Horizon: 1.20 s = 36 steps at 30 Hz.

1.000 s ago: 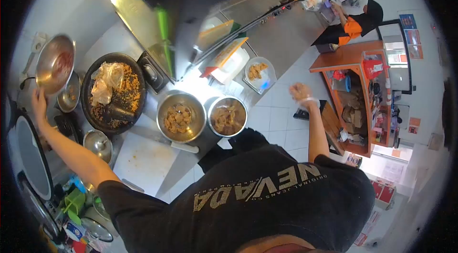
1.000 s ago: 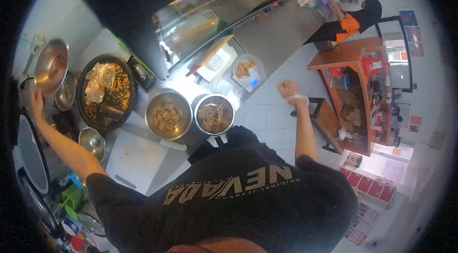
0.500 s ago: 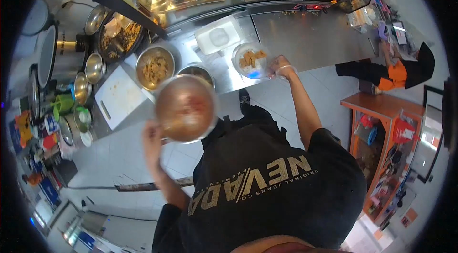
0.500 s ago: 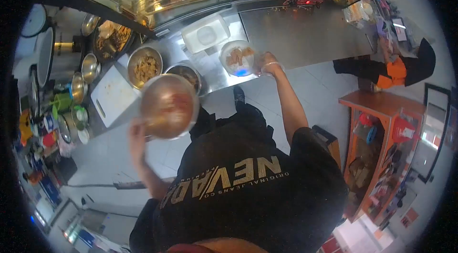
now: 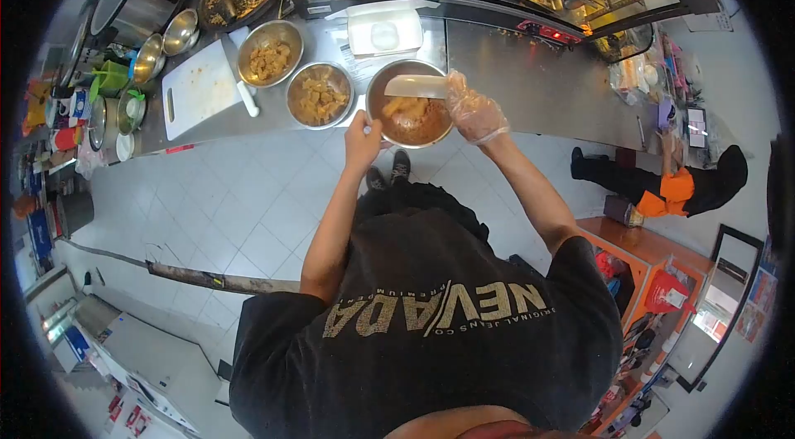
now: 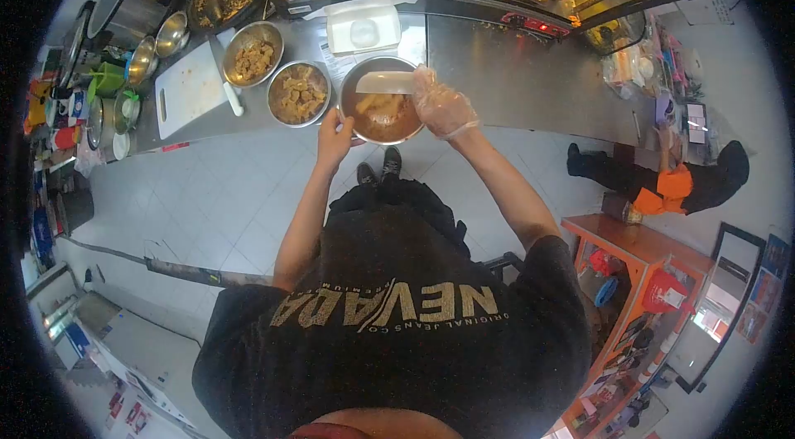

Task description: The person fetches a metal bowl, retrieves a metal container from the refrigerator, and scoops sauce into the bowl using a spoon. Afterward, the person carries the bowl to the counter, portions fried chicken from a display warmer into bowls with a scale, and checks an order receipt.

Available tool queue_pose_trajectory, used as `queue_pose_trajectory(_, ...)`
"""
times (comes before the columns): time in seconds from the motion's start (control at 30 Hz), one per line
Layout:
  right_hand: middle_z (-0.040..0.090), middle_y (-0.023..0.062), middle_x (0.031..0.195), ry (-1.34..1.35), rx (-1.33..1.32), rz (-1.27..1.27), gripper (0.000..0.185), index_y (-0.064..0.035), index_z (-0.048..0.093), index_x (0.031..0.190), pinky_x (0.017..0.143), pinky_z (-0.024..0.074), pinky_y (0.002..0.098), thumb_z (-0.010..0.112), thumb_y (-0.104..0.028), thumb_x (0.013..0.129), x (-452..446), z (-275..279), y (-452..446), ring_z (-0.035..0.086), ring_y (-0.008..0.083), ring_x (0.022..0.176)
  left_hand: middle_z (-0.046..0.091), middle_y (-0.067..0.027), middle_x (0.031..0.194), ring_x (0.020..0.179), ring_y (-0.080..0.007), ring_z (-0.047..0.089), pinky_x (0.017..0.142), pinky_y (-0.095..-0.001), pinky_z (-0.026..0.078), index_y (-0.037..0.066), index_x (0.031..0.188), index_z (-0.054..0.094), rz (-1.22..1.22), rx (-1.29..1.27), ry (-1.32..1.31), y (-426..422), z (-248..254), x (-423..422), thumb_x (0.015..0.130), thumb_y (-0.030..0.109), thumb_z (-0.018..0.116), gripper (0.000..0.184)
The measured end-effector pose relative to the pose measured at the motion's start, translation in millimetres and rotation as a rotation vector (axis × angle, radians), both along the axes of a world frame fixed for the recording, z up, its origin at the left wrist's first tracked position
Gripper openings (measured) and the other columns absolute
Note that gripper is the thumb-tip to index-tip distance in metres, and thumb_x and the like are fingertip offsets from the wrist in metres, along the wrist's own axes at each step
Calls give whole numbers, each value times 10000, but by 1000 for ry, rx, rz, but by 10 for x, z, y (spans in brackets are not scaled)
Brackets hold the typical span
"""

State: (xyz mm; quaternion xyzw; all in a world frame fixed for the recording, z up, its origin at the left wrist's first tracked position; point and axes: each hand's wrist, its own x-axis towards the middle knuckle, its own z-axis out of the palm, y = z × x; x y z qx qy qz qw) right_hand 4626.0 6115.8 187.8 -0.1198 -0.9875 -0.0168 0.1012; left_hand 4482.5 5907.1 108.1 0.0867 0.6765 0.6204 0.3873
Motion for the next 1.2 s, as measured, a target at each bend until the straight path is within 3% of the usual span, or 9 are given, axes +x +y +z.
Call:
queue_pose_trajectory(0.13, 655, 196, 713, 29, -19, -242, 442, -39, 397, 1373, 496, 521, 448, 461, -188, 962, 191, 101, 199, 645, 350, 580, 541, -95, 910, 765, -186, 655, 545, -329, 627, 19, 827, 395, -85, 33, 1, 129, -76, 26, 904, 94, 560, 197)
queue_pose_trajectory(0.33, 639, 146, 642, 248, -294, -468, 269, -21, 635, 1055, 546, 534, 433, 590, -148, 823, 449, 420, 936, 665, 314, 603, 495, -89, 973, 842, -204, 642, 638, -334, 644, 25, 951, 451, -252, 17, -147, 771, -462, 576, 942, 131, 558, 150)
queue_pose_trajectory(0.5, 681, 204, 890, -259, -47, 31, 246, -30, 687, 937, 750, 509, 456, 611, -219, 800, -206, -550, 1314, 670, 344, 868, 529, -89, 854, 765, -200, 631, 558, -357, 630, 13, 861, 474, -166, 8, -108, 1668, -987, 1317, 889, 84, 607, 153)
queue_pose_trajectory(0.57, 685, 205, 930, -605, -553, -187, 290, -1, 703, 931, 832, 529, 434, 638, -222, 754, -678, -880, 1295, 671, 340, 912, 565, -99, 874, 766, -200, 638, 575, -362, 625, 11, 898, 508, -183, -4, -68, 1932, -1059, 1451, 877, 82, 616, 131)
queue_pose_trajectory(0.7, 670, 219, 1043, -837, -515, 41, 320, 22, 695, 992, 859, 534, 395, 589, -237, 837, -901, -1271, 1143, 669, 315, 947, 634, -130, 957, 830, -210, 656, 725, -380, 572, -21, 1059, 571, -213, 7, 97, 2183, -1243, 1674, 859, 60, 627, 223)
queue_pose_trajectory(0.93, 672, 220, 946, -232, -721, 12, 257, -24, 670, 934, 795, 543, 414, 504, -218, 906, -212, -682, 1622, 672, 318, 909, 582, -142, 1144, 966, -228, 633, 805, -357, 549, -22, 1138, 484, 92, -67, -341, 2195, -712, 1999, 965, 159, 566, 263)
queue_pose_trajectory(1.0, 652, 225, 918, -384, -435, -33, 217, -29, 637, 977, 756, 536, 399, 518, -193, 897, -90, -344, 2233, 660, 298, 874, 594, -149, 1118, 962, -232, 638, 795, -344, 553, -13, 1116, 488, 159, -96, -343, 2103, -631, 2032, 983, 197, 543, 255)
queue_pose_trajectory(1.1, 612, 170, 737, 201, -56, -118, 121, -35, 616, 858, 640, 510, 390, 569, -141, 822, 112, -223, 3109, 600, 292, 656, 607, -154, 1086, 952, -229, 642, 781, -332, 554, -8, 1096, 495, 266, -117, -318, 1827, -637, 2047, 994, 251, 522, 280)
queue_pose_trajectory(1.2, 630, 147, 915, 23, -107, -340, 219, -87, 616, 991, 747, 531, 413, 528, -227, 848, -71, -361, 3808, 635, 275, 871, 619, -153, 1067, 941, -228, 645, 771, -320, 549, -5, 1078, 503, 431, -155, -325, 1557, -708, 2149, 1002, 304, 497, 318)
